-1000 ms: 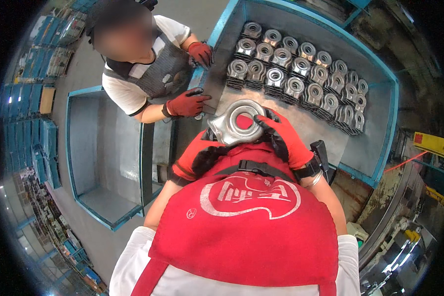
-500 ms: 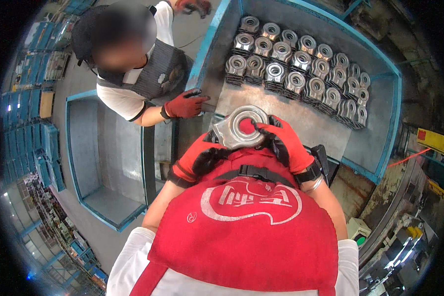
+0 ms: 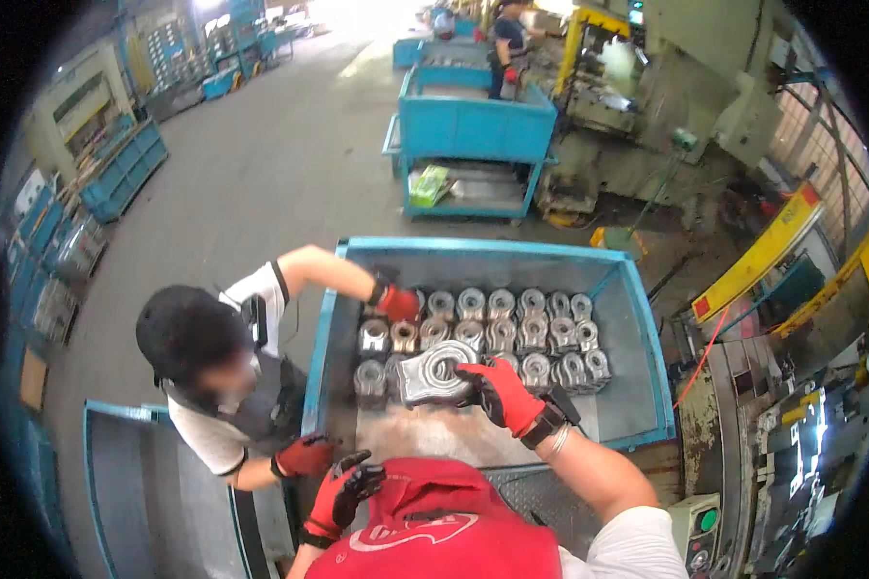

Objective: Operates an industrial stamping press to produce metal components and then organizes the finished parts into a storage bin on the factory floor.

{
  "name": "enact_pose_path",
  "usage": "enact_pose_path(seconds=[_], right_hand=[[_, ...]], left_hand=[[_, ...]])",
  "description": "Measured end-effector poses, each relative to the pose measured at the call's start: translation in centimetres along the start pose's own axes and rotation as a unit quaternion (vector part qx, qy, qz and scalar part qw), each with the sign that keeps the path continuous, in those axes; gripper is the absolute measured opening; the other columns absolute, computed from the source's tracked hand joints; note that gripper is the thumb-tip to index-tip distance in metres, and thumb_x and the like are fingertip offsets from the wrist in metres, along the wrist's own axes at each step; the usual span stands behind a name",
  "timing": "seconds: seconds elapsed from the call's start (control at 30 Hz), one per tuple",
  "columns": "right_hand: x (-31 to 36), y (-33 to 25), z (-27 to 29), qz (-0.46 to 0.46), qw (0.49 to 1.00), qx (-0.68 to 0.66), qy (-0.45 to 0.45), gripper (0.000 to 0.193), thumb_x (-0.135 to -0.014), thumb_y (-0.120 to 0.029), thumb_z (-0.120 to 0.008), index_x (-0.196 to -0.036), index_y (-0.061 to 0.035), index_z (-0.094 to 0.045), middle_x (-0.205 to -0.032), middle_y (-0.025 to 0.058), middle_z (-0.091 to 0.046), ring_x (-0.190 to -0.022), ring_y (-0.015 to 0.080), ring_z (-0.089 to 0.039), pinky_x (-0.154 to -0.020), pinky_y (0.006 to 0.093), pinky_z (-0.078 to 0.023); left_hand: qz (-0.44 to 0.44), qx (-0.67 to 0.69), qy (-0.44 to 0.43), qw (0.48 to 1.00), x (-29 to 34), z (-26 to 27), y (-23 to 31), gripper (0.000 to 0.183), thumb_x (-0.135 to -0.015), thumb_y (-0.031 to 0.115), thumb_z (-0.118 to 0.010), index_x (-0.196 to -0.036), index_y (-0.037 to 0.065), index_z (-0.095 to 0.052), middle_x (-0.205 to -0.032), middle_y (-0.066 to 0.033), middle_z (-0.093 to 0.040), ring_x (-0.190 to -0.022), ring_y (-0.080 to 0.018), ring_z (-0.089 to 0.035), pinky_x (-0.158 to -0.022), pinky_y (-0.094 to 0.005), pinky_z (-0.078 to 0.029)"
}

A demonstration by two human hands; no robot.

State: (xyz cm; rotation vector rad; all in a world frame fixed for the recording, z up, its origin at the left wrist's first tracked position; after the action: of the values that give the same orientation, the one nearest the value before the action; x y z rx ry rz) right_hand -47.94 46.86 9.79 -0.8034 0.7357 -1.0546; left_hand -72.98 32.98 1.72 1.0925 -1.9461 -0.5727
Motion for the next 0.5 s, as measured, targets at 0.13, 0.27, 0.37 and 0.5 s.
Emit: enact_pose_path(seconds=[0.13,0.27,0.37,0.5], right_hand=[[-1.1,0.5,2.8,-0.255,0.873,-0.391,0.138,0.028,-0.073,-0.01,-0.062,-0.096,0.0034,-0.054,-0.087,0.0089,-0.057,-0.086,0.0202,-0.056,-0.07,0.0281,-0.047],[-4.9,-6.6,7.2,0.046,0.979,-0.139,0.142,0.021,-0.075,-0.011,-0.06,-0.092,0.0016,-0.058,-0.087,0.0077,-0.06,-0.078,0.0149,-0.058,-0.07,0.0268,-0.047],[-5.3,-4.2,7.4,-0.173,0.941,-0.266,0.118,0.021,-0.074,-0.015,-0.06,-0.088,0.0006,-0.06,-0.082,0.0062,-0.061,-0.073,0.0137,-0.057,-0.066,0.0249,-0.046],[-6.9,-1.3,7.9,-0.177,0.931,-0.285,0.146,0.02,-0.075,-0.017,-0.059,-0.086,0.0,-0.06,-0.078,0.0044,-0.06,-0.066,0.0124,-0.057,-0.06,0.0236,-0.045]], left_hand=[[0.012,-0.064,-0.013,0.998,-2.2,-2.4,1.5,0.049,-0.084,0.011,-0.051,-0.129,0.01,-0.03,-0.091,-0.0149,-0.06,-0.074,-0.0197,-0.061,-0.061,-0.0267,-0.049],[-0.017,-0.126,-0.012,0.992,-4.5,-4.1,4.0,0.053,-0.082,0.012,-0.055,-0.129,0.012,-0.03,-0.083,-0.0115,-0.062,-0.067,-0.0167,-0.06,-0.056,-0.0266,-0.048],[-0.184,-0.447,0.054,0.874,-7.1,-3.8,6.4,0.063,-0.075,0.025,-0.057,-0.13,0.011,-0.029,-0.077,-0.0143,-0.061,-0.069,-0.0277,-0.06,-0.061,-0.037,-0.047],[-0.154,-0.605,0.088,0.777,-9.7,-6.4,9.3,0.069,-0.071,0.029,-0.053,-0.131,0.011,-0.024,-0.082,-0.0204,-0.059,-0.079,-0.0363,-0.057,-0.069,-0.0434,-0.044]])
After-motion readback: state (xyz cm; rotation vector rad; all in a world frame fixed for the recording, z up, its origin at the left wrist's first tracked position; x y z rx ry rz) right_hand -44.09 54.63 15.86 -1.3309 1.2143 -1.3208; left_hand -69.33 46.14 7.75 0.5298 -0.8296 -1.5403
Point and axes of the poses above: each hand's wrist, its own x-axis away from the middle knuckle, its own z-axis out of the back of the hand, y = z × x, the point moved 9 cm from there along -x, towards the middle knuckle
